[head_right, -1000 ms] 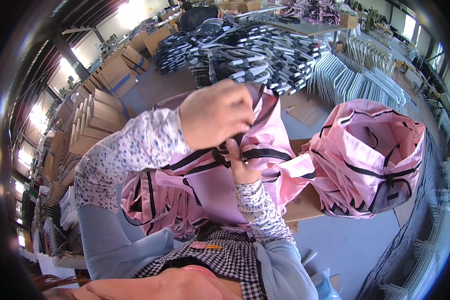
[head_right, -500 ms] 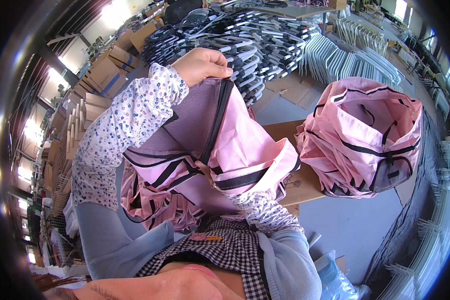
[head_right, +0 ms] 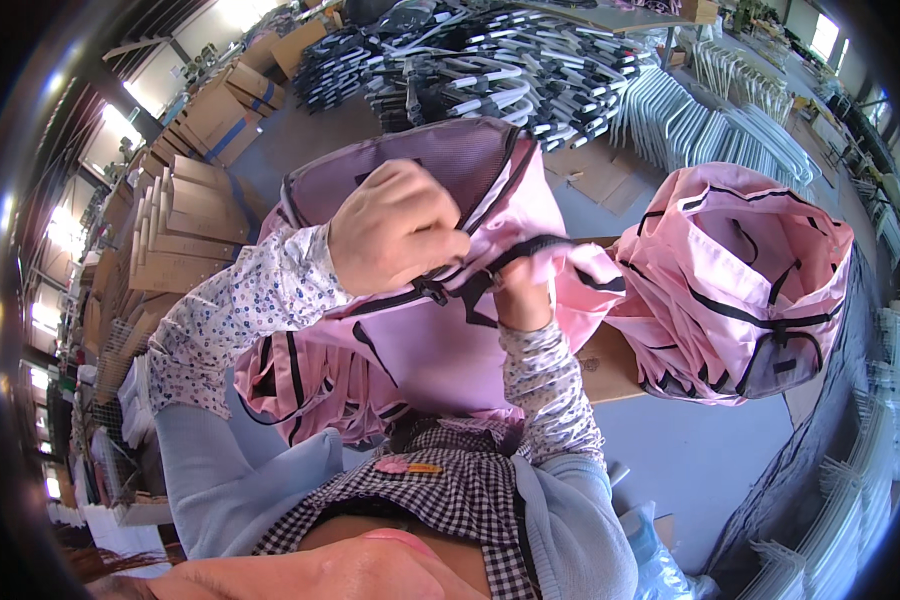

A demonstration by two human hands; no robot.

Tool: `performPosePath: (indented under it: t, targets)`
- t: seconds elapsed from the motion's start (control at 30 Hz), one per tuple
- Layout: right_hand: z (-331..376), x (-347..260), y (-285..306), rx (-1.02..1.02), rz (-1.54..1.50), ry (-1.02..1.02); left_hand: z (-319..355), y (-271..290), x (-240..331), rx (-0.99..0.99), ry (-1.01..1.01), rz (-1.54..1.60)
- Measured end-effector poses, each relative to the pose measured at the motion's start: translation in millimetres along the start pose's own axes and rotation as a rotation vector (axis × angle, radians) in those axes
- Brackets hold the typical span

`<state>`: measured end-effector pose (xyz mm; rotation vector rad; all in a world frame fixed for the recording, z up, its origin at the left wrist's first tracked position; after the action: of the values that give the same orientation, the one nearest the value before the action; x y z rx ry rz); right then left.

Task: The person repeatedly inspects pink backpacks by opening zippers, checking interior compartments, and adjusting straps. They handle multiple backpacks one at a time, turning them over and examining seams and closures.

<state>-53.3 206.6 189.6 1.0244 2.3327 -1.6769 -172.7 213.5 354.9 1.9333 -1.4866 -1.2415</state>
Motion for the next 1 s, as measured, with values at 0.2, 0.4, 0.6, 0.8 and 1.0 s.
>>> performPosePath:
  t: [0.2,0.4,0.6,0.8,1.0]
  targets:
    - [-20.0,19.0,-32.0,0.183,-0.119,-0.322,42.8,-14.1,14.8,-0.092,0.076,-0.107]
    - [-21.3,16.9,-40.7,0.214,-0.142,-0.22,56.3,-12.4,20.7,0.07,0.522,0.01]
    - [-18.2,13.6,-32.5,0.279,-0.14,-0.198,75.7,-24.5,17.1,0.172,0.752,0.192]
    - [-11.9,12.6,-36.9,0.176,0.104,-0.002,76.5,-30.9,10.9,0.206,0.879,0.379]
    - [-10.9,-4.5,-38.9,0.329,0.282,-0.022,82.0,-24.0,19.2,0.235,0.919,0.307]
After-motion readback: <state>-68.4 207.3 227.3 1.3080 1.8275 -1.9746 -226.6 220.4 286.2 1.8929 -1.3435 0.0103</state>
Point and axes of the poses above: each hand's wrist, its own z-axis away from the middle knuckle, its own y-axis out of the back of the hand, x = y × z, the point moved 6 cm from there along -z, towards the middle knuckle, and after that the axes turned 10 degrees about -z, right-handed, at the moved point
